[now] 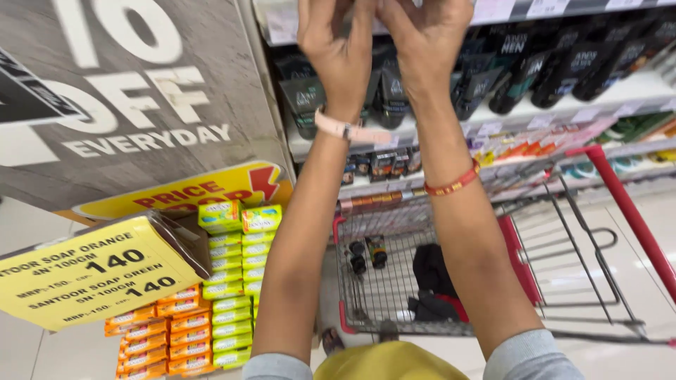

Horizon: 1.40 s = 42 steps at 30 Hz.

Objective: Picking various skincare products (facewash, soap) from store shelves and placing them in a shopping cart.

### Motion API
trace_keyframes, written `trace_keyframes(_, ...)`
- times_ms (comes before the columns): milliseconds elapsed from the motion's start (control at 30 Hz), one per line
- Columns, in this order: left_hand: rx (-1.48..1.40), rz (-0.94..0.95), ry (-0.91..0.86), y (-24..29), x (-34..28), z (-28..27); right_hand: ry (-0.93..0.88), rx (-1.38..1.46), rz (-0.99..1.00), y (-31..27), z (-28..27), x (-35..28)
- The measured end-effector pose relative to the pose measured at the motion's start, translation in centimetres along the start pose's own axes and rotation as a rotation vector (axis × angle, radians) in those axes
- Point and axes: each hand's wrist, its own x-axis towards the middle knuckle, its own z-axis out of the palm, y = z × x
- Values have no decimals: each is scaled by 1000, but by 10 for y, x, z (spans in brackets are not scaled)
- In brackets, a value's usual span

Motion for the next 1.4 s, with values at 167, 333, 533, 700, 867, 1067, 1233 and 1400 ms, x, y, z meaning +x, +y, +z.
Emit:
trace_keyframes(167, -5, -201, -82, 50, -96, -22, -33, -42, 139, -39, -41, -91)
trace_keyframes(333, 251, -245, -169, 49, -211, -39, 45, -113, 447, -45, -102, -192)
trace_keyframes(533, 300, -741, -137, 20, -378, -65, 154, -186, 823, -8, -190, -330)
trace_keyframes(700, 464, -906, -58, -29, -528, -97, 181, -191, 1108, 46, -272, -463)
trace_keyframes(867, 555, -1074, -75, -60, -655, -138, 252, -221, 1456, 87, -323, -578)
trace_keyframes(1067, 736, -1254, -179, -89, -738, -175, 320, -302, 1756, 134, -347, -668)
trace_keyframes(1233, 841, -1327, -309, -115, -792, -205, 398, -406, 1896, 184, -362, -728)
trace_keyframes(1400, 740, -1412, -450, -125, -830, -216, 499, -336, 1857, 220, -396, -798)
